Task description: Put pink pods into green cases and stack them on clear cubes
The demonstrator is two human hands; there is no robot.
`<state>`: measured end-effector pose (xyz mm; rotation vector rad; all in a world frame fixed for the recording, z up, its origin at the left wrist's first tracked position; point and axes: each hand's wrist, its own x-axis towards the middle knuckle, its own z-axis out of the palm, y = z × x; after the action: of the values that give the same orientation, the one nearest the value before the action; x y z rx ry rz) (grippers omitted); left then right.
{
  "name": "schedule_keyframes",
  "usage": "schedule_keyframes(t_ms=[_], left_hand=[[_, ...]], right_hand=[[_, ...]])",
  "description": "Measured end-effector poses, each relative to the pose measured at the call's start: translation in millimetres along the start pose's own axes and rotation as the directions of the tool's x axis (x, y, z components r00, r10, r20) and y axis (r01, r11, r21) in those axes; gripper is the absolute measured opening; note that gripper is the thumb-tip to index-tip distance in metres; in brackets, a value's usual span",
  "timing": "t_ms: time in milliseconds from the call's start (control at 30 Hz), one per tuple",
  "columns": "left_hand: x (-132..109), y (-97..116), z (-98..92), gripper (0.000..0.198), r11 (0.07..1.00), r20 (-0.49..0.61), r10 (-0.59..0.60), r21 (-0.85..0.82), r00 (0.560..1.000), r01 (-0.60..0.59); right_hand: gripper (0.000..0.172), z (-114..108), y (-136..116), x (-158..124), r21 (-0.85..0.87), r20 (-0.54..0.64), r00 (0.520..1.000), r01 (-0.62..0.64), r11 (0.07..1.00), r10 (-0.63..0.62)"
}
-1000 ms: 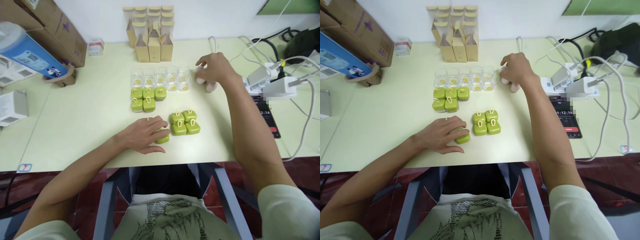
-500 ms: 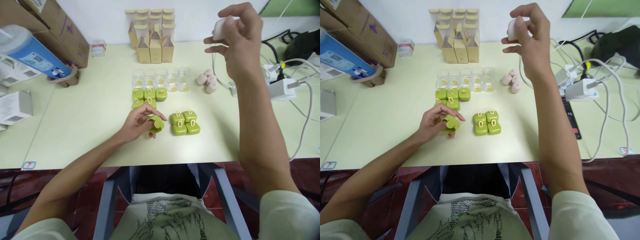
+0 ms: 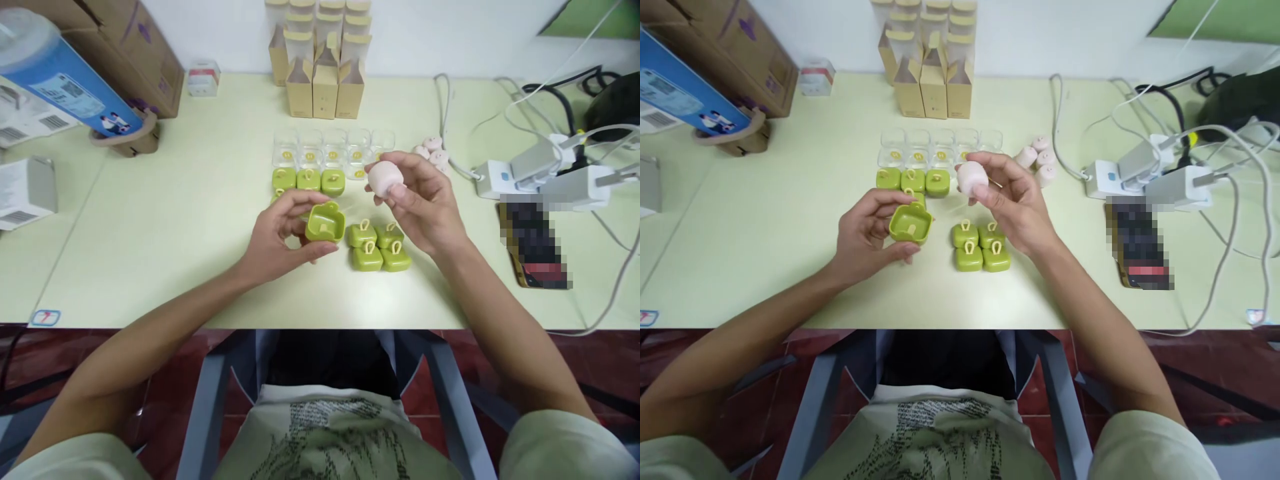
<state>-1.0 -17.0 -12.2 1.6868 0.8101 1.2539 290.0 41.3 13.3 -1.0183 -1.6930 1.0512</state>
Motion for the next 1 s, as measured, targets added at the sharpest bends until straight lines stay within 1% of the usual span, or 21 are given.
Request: schedule_keyframes(t_ms=[33,100,200,267,333,433,533,600,700,800,867,933,1000], left_hand=[[-1,-1,0.2,0.069,0.997,-0.048,0.026,0.077,0.999,-0.022],[-1,-1,0.0,0.066,0.978,-0.094,0.074,0.203,0.993,-0.053],[1,-1,0.0,0.063,0.940,-0.073,0.156,0.317,0.985,-0.125],[2,-1,0.6,0.060,0.915,-0.045,0.229,0.352,0.972,-0.199],[3,-3,1.2,0.060,0.896,-0.031,0.279,0.368,0.960,-0.249],[4,-7,0.4,0.068,0.857,-0.013,0.357,0.404,0.934,-0.322],[5,-12,-1.8,0.076,0.801,0.025,0.436,0.444,0.900,-0.401],[6,-13,-2.5,0.079,0.781,0.039,0.464,0.454,0.885,-0.429],[6,-15,-2.1,0.083,0.784,0.039,0.480,0.429,0.876,-0.449],[7,-16,-2.6,0.088,0.797,0.038,0.476,0.405,0.879,-0.449],[7,-18,-4.4,0.089,0.782,0.051,0.480,0.428,0.876,-0.453],[7,-21,-6.5,0.089,0.763,0.062,0.482,0.460,0.874,-0.453],[6,-25,-7.7,0.089,0.776,0.054,0.464,0.456,0.884,-0.435]], right_hand=[[0.072,-1,-7,-3,0.003,0.011,1.000,0.009,1.000,-0.009],[0.067,-1,-18,-9,0.030,0.025,0.999,0.037,0.999,-0.037],[0.065,5,-26,-19,0.031,0.041,0.994,0.100,0.995,-0.101],[0.061,11,-25,-23,0.051,0.073,0.986,0.145,0.988,-0.148],[0.052,17,-21,-24,0.122,0.108,0.977,0.170,0.978,-0.184],[0.047,23,-12,-23,0.239,0.143,0.957,0.215,0.947,-0.254],[0.044,25,-5,-20,0.297,0.154,0.932,0.273,0.915,-0.328],[0.041,26,-1,-20,0.295,0.152,0.925,0.293,0.910,-0.347],[0.042,29,0,-21,0.273,0.148,0.925,0.302,0.913,-0.351],[0.039,34,0,-25,0.255,0.095,0.923,0.339,0.906,-0.373],[0.035,38,1,-27,0.229,0.053,0.918,0.371,0.900,-0.393],[0.034,43,1,-29,0.179,0.023,0.914,0.394,0.901,-0.404],[0.035,47,1,-31,0.118,0.005,0.906,0.420,0.900,-0.424]])
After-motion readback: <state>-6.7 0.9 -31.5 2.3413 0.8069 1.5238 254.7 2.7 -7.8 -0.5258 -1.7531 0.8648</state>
